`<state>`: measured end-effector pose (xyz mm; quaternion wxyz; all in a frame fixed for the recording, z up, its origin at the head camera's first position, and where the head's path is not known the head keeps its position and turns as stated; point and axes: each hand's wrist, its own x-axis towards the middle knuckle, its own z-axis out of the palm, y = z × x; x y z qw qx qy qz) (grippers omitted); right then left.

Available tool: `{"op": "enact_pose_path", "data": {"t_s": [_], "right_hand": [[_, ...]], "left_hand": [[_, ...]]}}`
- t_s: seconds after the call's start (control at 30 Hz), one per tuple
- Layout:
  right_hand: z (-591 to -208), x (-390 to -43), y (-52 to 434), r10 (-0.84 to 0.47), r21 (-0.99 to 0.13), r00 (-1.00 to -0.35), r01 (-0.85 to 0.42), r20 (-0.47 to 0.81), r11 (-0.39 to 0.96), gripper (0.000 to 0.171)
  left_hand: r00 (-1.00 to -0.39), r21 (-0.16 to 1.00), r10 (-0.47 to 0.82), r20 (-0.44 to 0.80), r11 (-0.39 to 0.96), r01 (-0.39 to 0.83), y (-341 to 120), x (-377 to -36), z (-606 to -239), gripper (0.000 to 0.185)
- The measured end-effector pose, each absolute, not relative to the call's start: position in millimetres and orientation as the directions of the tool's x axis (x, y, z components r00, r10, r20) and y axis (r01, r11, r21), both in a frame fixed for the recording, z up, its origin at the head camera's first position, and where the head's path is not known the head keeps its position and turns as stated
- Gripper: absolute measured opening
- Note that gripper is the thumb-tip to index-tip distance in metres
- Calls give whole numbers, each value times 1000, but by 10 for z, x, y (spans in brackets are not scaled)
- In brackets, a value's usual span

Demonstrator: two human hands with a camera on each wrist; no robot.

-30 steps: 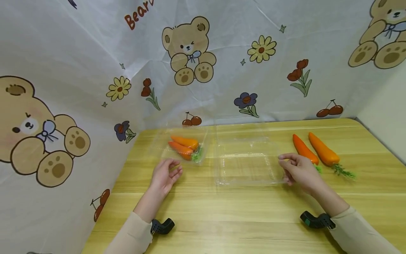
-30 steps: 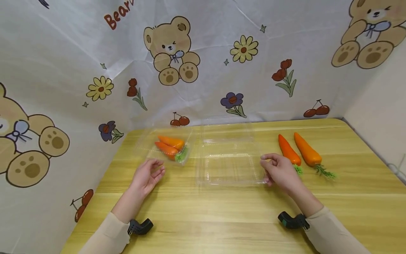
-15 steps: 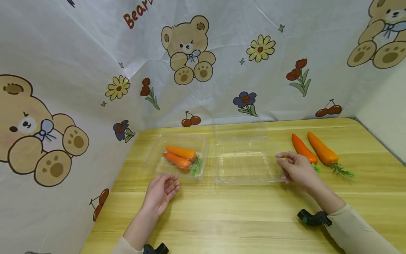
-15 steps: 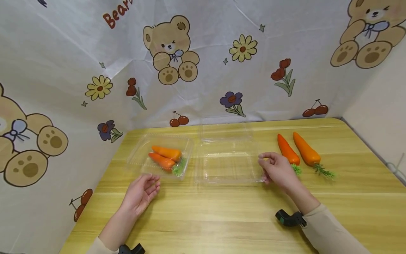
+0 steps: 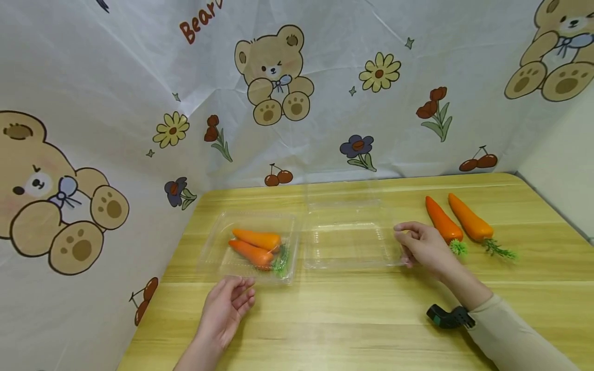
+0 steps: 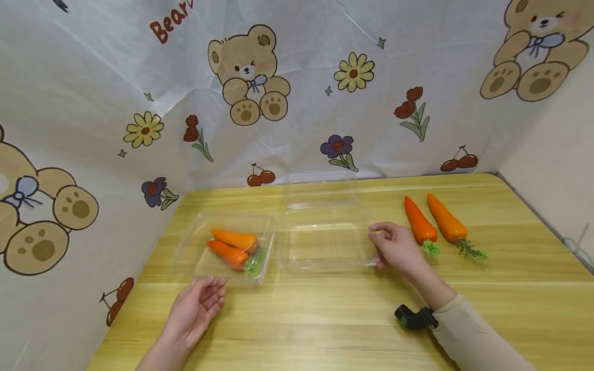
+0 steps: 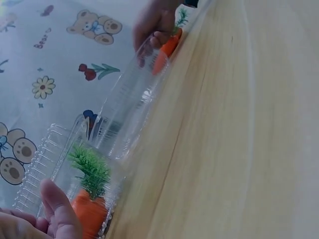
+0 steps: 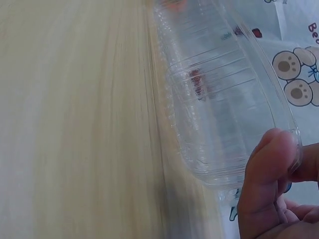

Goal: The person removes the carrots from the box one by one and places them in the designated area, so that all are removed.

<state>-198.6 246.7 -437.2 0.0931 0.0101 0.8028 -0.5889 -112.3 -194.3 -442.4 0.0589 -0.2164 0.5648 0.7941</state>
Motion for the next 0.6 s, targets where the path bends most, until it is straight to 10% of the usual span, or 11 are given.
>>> {"op": "enact_pose_path", "data": {"t_s": [0.6], "right_hand": [[-4358,-2025,2401,-109,-952,-977,150,-184,266,48]], "left_hand": [[-862,844,-129,-491,-314,-434,-1954,-528,-4457,18]]}}
